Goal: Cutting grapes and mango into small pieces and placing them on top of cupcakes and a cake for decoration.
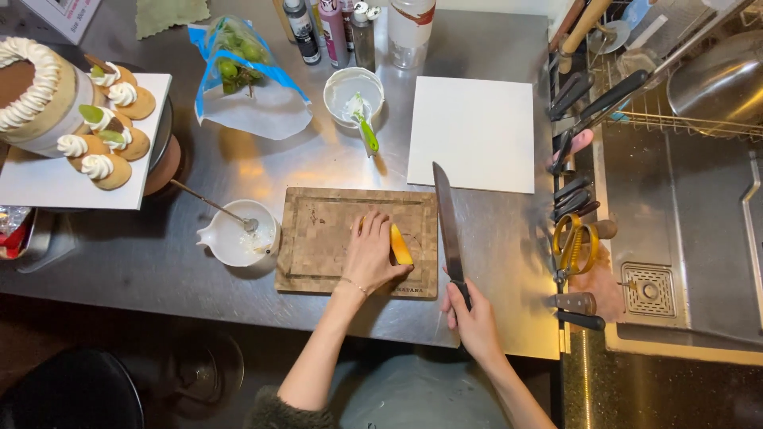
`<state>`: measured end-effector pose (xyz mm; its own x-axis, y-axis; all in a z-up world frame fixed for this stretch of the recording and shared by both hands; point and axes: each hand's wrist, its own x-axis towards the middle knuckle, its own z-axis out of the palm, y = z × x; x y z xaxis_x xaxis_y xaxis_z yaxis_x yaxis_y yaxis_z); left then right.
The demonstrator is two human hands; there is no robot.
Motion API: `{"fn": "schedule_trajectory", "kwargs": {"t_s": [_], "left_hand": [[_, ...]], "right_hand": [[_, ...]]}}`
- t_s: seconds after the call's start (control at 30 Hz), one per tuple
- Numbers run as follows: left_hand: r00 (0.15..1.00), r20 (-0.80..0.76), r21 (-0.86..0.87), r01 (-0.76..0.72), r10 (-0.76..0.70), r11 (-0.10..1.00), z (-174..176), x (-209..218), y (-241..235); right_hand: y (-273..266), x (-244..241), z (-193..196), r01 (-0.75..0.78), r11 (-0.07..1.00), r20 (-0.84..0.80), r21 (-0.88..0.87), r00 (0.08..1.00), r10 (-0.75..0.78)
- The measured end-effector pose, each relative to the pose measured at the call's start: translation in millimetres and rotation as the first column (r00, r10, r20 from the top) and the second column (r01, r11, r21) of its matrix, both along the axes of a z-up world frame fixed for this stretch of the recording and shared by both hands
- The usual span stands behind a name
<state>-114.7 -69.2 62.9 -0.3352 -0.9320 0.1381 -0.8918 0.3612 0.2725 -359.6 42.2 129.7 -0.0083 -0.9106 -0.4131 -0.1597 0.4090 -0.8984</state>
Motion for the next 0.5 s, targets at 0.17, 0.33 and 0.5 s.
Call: {"fn": "schedule_trajectory", "kwargs": {"t_s": [0.17, 0.33, 0.5], "left_hand": [[0.951, -0.276, 0.095, -0.115, 0.137, 0.989, 5.9, -27.1, 21.8], [-0.385, -0.628, 0.531, 0.422, 0.676, 0.734, 106.8, -49.8, 49.9], [-0.647, -0.321, 0.432, 0.55, 0.692, 0.715, 106.4, -48.9, 44.5]], "right_hand": [[-9.0, -5.2, 0.5, 0.048, 0.974, 0.011, -0.222, 0.999, -0.047], [2.7, -12.4, 54.2, -0.083, 0.916, -0.078, -0.392, 0.995, 0.056], [2.7, -10.1, 65.6, -0.483, 0.618, -0.507, -0.62, 0.848, 0.154]]}}
